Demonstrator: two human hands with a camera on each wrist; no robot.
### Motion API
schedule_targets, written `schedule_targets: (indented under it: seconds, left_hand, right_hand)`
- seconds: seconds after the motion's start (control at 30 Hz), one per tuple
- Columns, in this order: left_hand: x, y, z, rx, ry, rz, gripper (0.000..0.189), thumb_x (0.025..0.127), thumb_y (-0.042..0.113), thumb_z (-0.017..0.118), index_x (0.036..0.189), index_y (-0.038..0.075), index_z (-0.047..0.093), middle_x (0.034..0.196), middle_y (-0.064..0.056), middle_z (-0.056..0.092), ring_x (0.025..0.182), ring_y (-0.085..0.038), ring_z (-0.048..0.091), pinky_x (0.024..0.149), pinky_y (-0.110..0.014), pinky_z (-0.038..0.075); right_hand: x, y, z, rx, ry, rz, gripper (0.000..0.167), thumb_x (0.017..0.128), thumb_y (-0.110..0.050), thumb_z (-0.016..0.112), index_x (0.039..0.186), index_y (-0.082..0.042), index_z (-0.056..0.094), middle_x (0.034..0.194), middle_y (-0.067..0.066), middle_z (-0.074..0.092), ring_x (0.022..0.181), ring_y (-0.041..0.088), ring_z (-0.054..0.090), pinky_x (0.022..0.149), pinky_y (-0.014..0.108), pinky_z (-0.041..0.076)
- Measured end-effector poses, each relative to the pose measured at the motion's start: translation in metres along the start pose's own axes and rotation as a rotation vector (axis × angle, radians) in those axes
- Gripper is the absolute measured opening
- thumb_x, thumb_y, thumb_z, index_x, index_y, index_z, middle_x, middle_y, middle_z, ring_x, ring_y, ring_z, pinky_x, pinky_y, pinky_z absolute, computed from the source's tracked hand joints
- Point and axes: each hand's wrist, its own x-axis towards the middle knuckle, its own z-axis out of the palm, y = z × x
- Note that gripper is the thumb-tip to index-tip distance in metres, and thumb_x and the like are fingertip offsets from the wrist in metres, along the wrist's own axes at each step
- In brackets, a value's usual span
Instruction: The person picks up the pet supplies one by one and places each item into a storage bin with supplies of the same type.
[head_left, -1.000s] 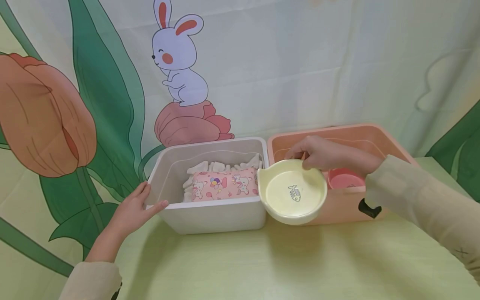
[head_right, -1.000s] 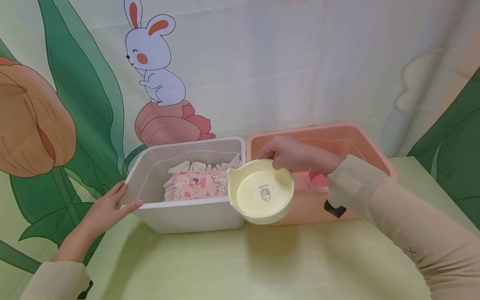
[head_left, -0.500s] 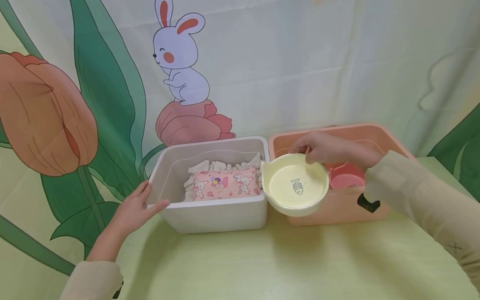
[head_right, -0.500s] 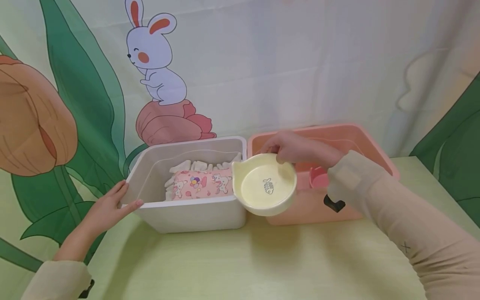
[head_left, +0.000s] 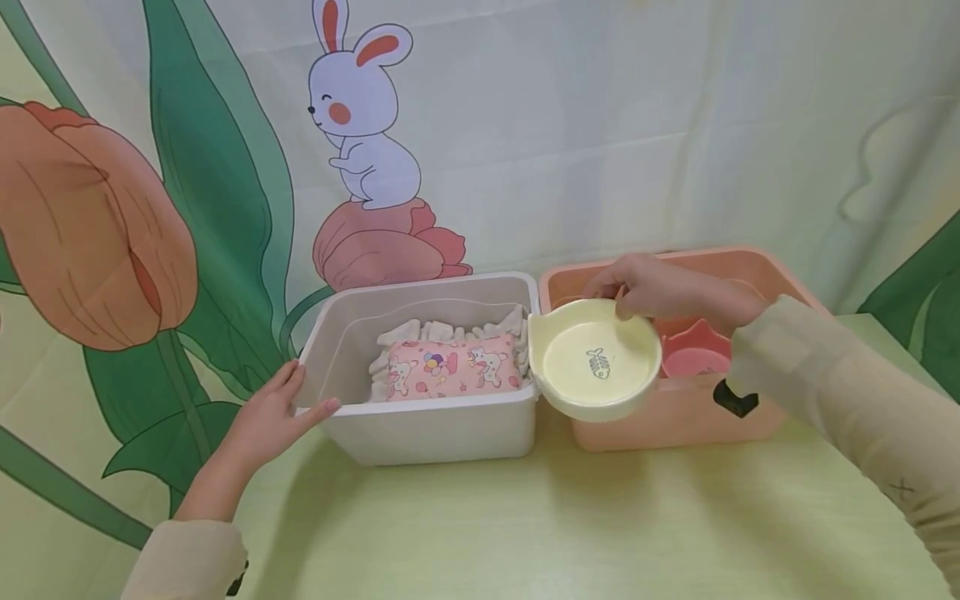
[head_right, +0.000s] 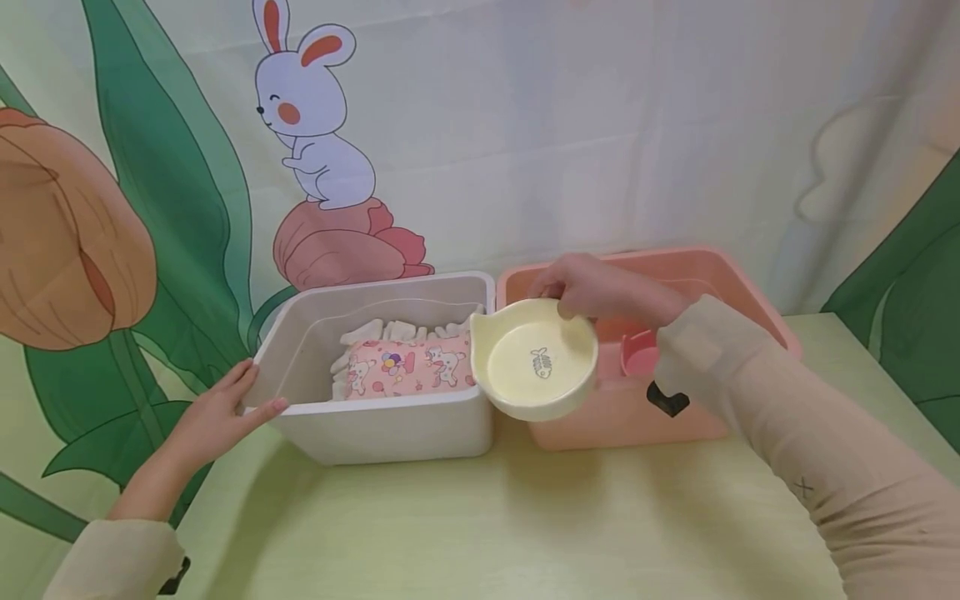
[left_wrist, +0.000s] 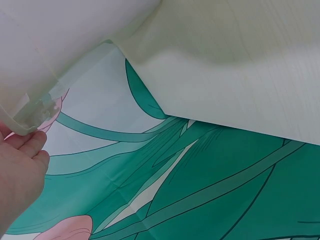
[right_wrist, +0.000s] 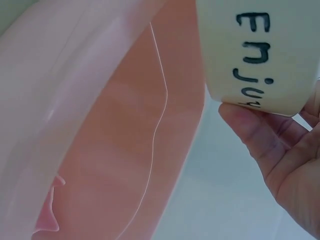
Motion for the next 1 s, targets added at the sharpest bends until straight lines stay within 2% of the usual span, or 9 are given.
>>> schedule_targets:
  seconds: [0.17, 0.4, 0.5, 0.57, 0.8, 0.9, 1.0]
  left_hand:
    - [0.000, 0.000, 0.000, -0.005, -0.003, -0.004, 0.091, 0.082, 0.060, 0.044, 0.141, 0.000, 0.010, 0.146, -0.023, 0.009, 0.126, -0.049, 0.020, 0.091, -0.066, 0.026]
    - [0.000, -0.001, 0.000, -0.004, -0.006, -0.004, 0.091, 0.082, 0.060, 0.044, 0.141, 0.000, 0.010, 0.147, -0.022, 0.008, 0.127, -0.049, 0.020, 0.092, -0.066, 0.025]
    - [0.000, 0.000, 0.000, -0.005, -0.007, -0.008, 0.091, 0.081, 0.061, 0.044, 0.141, 0.000, 0.010, 0.146, -0.022, 0.008, 0.127, -0.049, 0.020, 0.092, -0.066, 0.026]
    - [0.000, 0.000, -0.001, -0.006, -0.007, -0.009, 0.091, 0.081, 0.061, 0.044, 0.140, 0.000, 0.010, 0.146, -0.023, 0.008, 0.126, -0.049, 0.021, 0.092, -0.066, 0.026]
    - [-0.001, 0.001, -0.002, -0.006, -0.011, -0.012, 0.092, 0.081, 0.061, 0.044, 0.140, -0.001, 0.010, 0.146, -0.023, 0.008, 0.127, -0.049, 0.020, 0.092, -0.066, 0.026]
    - [-0.001, 0.002, -0.002, -0.010, -0.012, -0.012, 0.092, 0.081, 0.061, 0.044, 0.140, -0.001, 0.010, 0.146, -0.023, 0.008, 0.126, -0.049, 0.020, 0.092, -0.066, 0.026]
    - [-0.001, 0.002, -0.002, -0.011, -0.013, -0.013, 0.092, 0.081, 0.061, 0.044, 0.140, 0.000, 0.010, 0.146, -0.023, 0.008, 0.127, -0.049, 0.020, 0.092, -0.066, 0.025]
  right_hand:
    - [0.001, 0.002, -0.003, 0.025, 0.006, 0.025, 0.039, 0.076, 0.009, 0.043, 0.104, -0.009, 0.063, 0.092, 0.010, 0.059, 0.079, 0.022, 0.051, 0.060, 0.026, 0.047]
    - [0.001, 0.007, -0.007, 0.062, 0.021, 0.056, 0.039, 0.076, 0.009, 0.042, 0.104, -0.010, 0.063, 0.093, 0.009, 0.059, 0.082, 0.023, 0.051, 0.063, 0.027, 0.048]
    - [-0.002, 0.007, -0.008, 0.109, -0.010, 0.112, 0.039, 0.077, 0.006, 0.040, 0.102, -0.013, 0.063, 0.094, 0.008, 0.059, 0.085, 0.023, 0.051, 0.066, 0.028, 0.047]
    - [-0.003, 0.007, -0.009, 0.119, -0.013, 0.105, 0.039, 0.076, 0.006, 0.039, 0.101, -0.013, 0.064, 0.095, 0.008, 0.060, 0.085, 0.023, 0.051, 0.066, 0.029, 0.047]
    - [-0.009, 0.007, -0.011, 0.235, -0.048, 0.177, 0.038, 0.077, 0.002, 0.039, 0.101, -0.015, 0.063, 0.099, 0.008, 0.059, 0.095, 0.024, 0.048, 0.073, 0.032, 0.045]
    - [-0.007, 0.010, -0.013, 0.212, -0.025, 0.134, 0.041, 0.075, 0.005, 0.038, 0.104, -0.012, 0.063, 0.097, 0.010, 0.059, 0.085, 0.022, 0.050, 0.067, 0.029, 0.045]
    - [-0.002, 0.013, -0.015, 0.136, 0.016, 0.081, 0.044, 0.075, 0.010, 0.037, 0.109, -0.006, 0.061, 0.092, 0.012, 0.058, 0.072, 0.021, 0.051, 0.059, 0.027, 0.045]
